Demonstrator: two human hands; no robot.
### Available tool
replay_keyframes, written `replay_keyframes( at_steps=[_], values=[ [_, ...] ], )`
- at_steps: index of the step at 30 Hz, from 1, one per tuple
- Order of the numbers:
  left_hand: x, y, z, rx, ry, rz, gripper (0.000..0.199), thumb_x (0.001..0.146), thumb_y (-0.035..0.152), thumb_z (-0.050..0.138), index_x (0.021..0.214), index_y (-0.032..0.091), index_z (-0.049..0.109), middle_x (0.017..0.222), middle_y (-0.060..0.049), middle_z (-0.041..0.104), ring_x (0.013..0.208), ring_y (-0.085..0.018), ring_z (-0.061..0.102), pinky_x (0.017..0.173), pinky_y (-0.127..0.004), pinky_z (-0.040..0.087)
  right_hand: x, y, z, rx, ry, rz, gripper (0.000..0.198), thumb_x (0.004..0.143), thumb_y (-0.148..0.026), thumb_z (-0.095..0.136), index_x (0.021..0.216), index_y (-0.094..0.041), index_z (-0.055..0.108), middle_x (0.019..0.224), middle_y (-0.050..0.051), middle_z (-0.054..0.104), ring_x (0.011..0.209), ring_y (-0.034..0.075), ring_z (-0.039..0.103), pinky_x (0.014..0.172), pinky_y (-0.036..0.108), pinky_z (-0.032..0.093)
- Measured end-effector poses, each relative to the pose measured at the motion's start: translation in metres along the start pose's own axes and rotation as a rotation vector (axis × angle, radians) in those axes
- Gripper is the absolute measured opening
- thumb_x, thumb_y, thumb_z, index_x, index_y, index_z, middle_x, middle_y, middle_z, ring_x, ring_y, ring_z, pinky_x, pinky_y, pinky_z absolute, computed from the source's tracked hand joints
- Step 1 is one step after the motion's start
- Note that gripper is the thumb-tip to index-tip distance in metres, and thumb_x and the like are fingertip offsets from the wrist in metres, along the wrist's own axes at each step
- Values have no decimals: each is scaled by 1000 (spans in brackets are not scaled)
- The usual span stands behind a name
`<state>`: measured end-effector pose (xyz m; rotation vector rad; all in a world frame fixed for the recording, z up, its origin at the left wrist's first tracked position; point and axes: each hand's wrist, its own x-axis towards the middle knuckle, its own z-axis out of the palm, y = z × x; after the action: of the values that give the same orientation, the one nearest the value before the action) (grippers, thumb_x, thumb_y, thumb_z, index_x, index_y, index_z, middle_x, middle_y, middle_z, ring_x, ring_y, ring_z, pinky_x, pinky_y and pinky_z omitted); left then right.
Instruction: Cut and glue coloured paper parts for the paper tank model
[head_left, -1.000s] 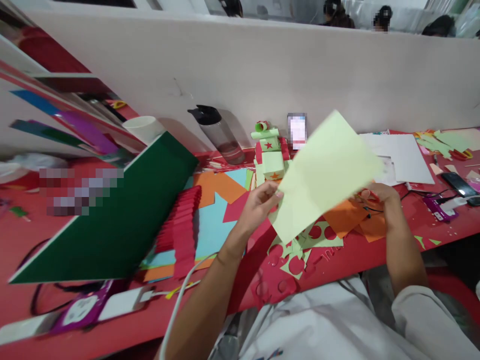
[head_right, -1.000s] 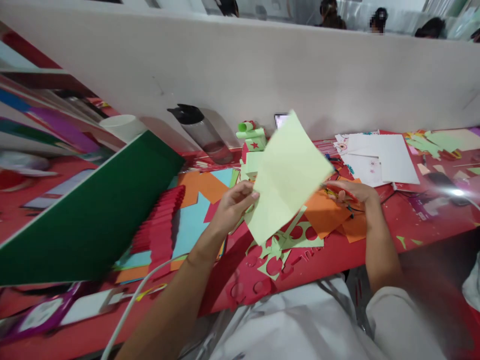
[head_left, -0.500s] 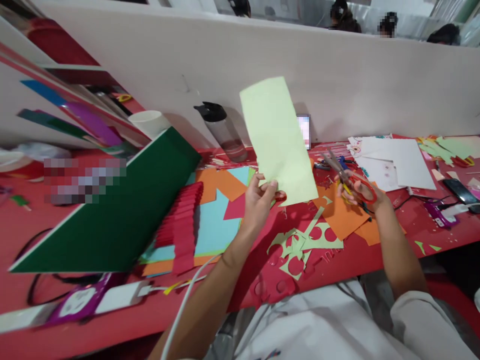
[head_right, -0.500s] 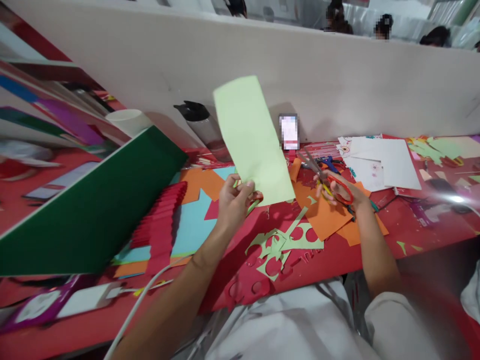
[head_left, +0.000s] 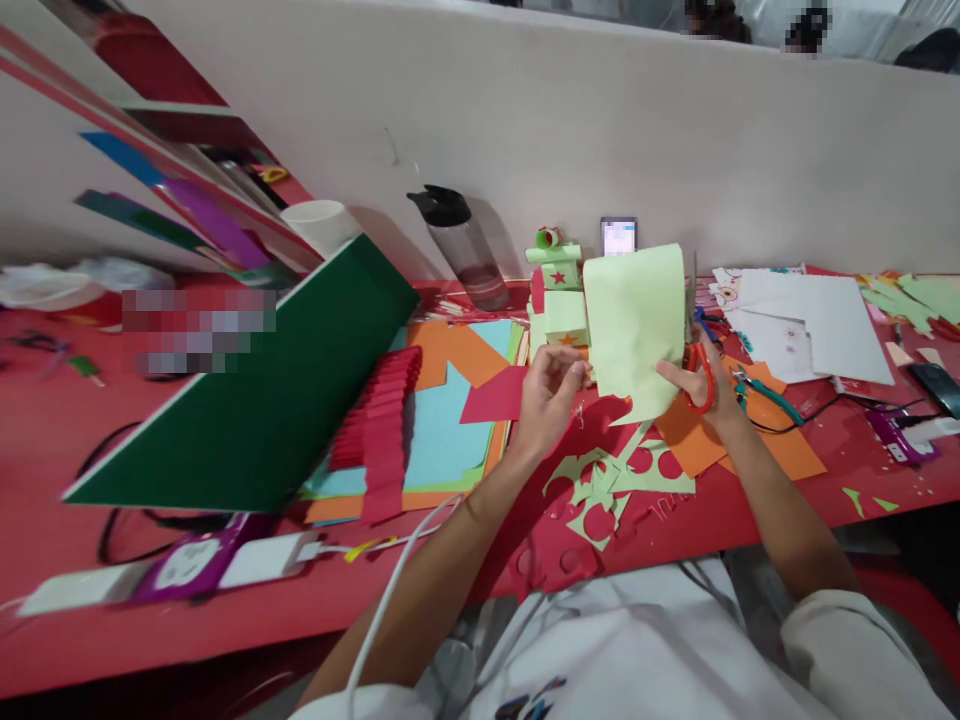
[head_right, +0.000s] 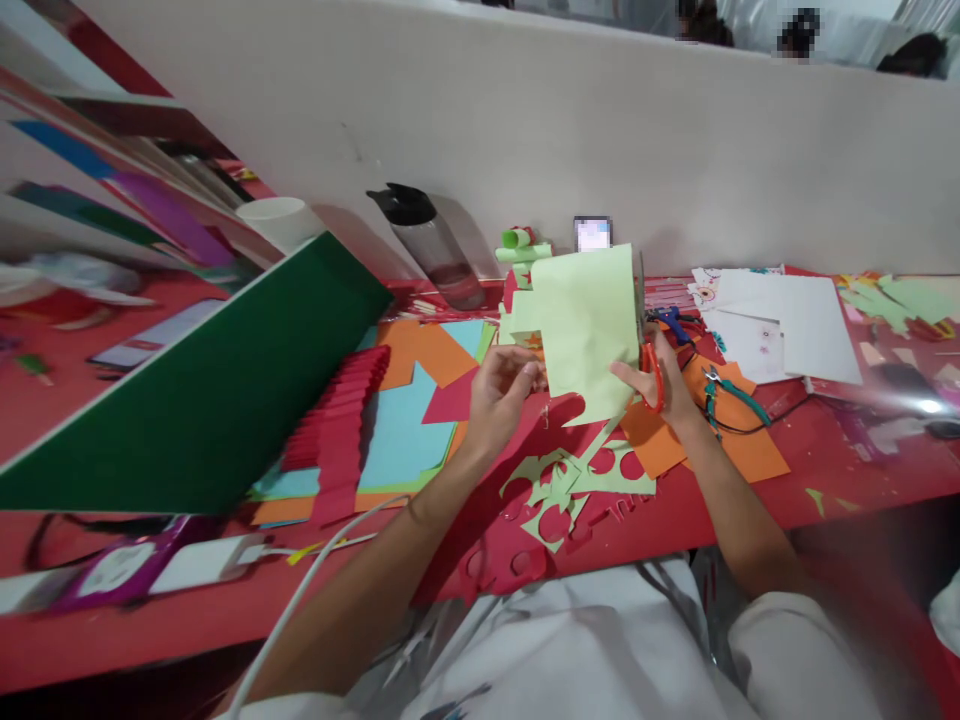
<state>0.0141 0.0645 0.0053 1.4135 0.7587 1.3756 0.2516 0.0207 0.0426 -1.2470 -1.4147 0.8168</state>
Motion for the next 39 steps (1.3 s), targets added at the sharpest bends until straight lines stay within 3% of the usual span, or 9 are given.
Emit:
replay_keyframes(
  at_steps=[8, 16, 22, 29, 39],
  values=[
    [4, -5, -4, -181, -27, -7, 23, 92, 31, 75, 105, 25, 58, 86, 1, 62, 73, -11, 59, 70, -27, 53, 1, 15, -17, -25, -34, -37, 66, 86, -56, 79, 142, -31, 57, 133, 8, 71, 125, 32, 69, 106, 50, 60],
    [2, -5, 0, -109, -106, -111, 28, 96, 45, 71, 105, 26, 53, 85, 2, 55, 72, -12, 58, 68, -28, 55, 1, 3, -10, 2, -58, -42, 74, 82, -62, 81, 143, -30, 55, 138, 11, 67, 126, 33, 67, 111, 52, 56],
    [2, -12, 0, -34, -156, -91, 26, 100, 48, 64, 105, 27, 51, 85, 2, 52, 68, -13, 53, 66, -30, 54, 1, 5, -11, 16, -74, -57, 69, 83, -58, 82, 142, -32, 56, 141, 9, 66, 130, 32, 66, 114, 52, 54],
    [-2, -16, 0, -77, -181, -117, 19, 104, 45, 53, 104, 26, 51, 73, 6, 37, 55, -11, 35, 54, -25, 43, 0, 4, -14, 35, -24, -62, 63, 83, -50, 85, 136, -28, 62, 132, 10, 72, 123, 32, 70, 110, 52, 56],
    [-9, -1, -3, 158, -291, -29, 26, 107, 48, 50, 105, 23, 57, 68, 6, 39, 55, -12, 34, 54, -26, 32, 2, 17, -21, 112, -17, -98, 61, 82, -45, 85, 136, -30, 61, 128, 7, 75, 114, 29, 75, 102, 49, 62]
  ],
)
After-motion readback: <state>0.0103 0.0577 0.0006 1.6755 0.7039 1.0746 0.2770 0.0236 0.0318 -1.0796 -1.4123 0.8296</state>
